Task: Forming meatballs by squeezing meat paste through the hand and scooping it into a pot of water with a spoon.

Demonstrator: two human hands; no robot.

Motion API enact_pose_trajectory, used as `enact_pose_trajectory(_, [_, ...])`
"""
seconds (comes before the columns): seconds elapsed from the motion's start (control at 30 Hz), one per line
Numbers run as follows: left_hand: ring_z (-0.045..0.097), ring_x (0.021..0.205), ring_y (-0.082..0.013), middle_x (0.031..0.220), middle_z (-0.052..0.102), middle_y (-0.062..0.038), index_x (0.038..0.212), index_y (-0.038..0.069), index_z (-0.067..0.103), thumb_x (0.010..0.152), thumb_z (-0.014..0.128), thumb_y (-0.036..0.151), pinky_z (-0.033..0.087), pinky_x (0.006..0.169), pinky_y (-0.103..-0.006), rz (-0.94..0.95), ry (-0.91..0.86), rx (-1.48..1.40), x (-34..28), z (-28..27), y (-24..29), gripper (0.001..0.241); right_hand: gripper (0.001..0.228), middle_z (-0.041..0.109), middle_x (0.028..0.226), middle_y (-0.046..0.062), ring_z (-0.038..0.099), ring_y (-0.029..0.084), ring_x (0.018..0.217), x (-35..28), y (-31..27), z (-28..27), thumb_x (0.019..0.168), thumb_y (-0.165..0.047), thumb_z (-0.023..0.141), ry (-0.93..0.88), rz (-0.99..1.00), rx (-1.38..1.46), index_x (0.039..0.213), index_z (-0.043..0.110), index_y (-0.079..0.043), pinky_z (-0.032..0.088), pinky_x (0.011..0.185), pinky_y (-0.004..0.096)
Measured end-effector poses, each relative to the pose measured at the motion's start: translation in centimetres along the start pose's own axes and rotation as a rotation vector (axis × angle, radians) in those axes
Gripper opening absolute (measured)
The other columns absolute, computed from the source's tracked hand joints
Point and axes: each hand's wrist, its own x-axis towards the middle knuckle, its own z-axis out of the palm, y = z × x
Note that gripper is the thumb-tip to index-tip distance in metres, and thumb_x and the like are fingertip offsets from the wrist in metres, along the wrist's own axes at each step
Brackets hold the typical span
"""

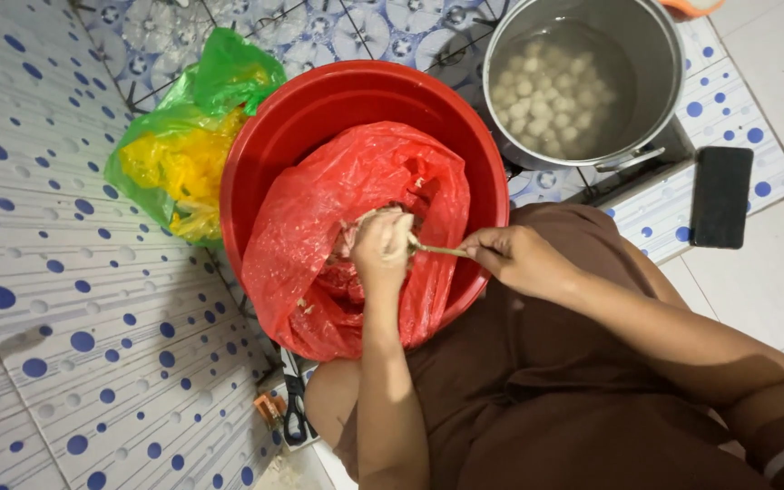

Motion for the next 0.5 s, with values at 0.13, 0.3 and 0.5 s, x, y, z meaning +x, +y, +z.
enact_pose_trajectory(0.13, [0.061, 0.058, -0.0078, 0.069, 0.072, -0.008, 0.097, 0.002, 0.07, 0.087, 0.081, 0.005, 0.055, 0.049, -0.0182, -0.57, 0.115, -0.288, 0.6, -1.0, -0.2, 0.015, 0.02, 0.081, 0.09, 0.017, 0.075, 0.042, 0.094, -1.3, -0.9, -2.3, 0.095, -0.023, 0.064, -0.079, -0.026, -0.104, 0.105, 0.079, -0.016, 0.059, 0.08, 0.053])
enact_pose_trajectory(0.3, [0.054, 0.038, -0.0115, 0.055, 0.063, -0.006, 0.088, 0.016, 0.064, 0.075, 0.092, 0.007, 0.046, 0.031, -0.018, -0.834, 0.111, -0.239, 0.7, -2.1, -0.5, 0.033, 0.021, 0.078, 0.084, 0.021, 0.075, 0.042, 0.089, -0.6, 2.5, -2.4, 0.097, -0.021, 0.064, 0.064, 0.0, -0.062, 0.108, 0.079, -0.012, 0.058, 0.081, 0.052])
enact_pose_trajectory(0.5, [0.052, 0.032, -0.0139, 0.052, 0.062, -0.014, 0.075, 0.008, 0.058, 0.075, 0.092, 0.005, 0.039, 0.027, -0.0233, -0.674, 0.029, -0.247, -0.2, -2.0, -0.8, 0.034, 0.02, 0.073, 0.072, 0.011, 0.067, 0.013, 0.075, 2.1, 9.6, 1.7, 0.103, -0.018, 0.064, 0.351, -0.036, 0.208, 0.116, 0.079, -0.017, 0.056, 0.074, 0.036])
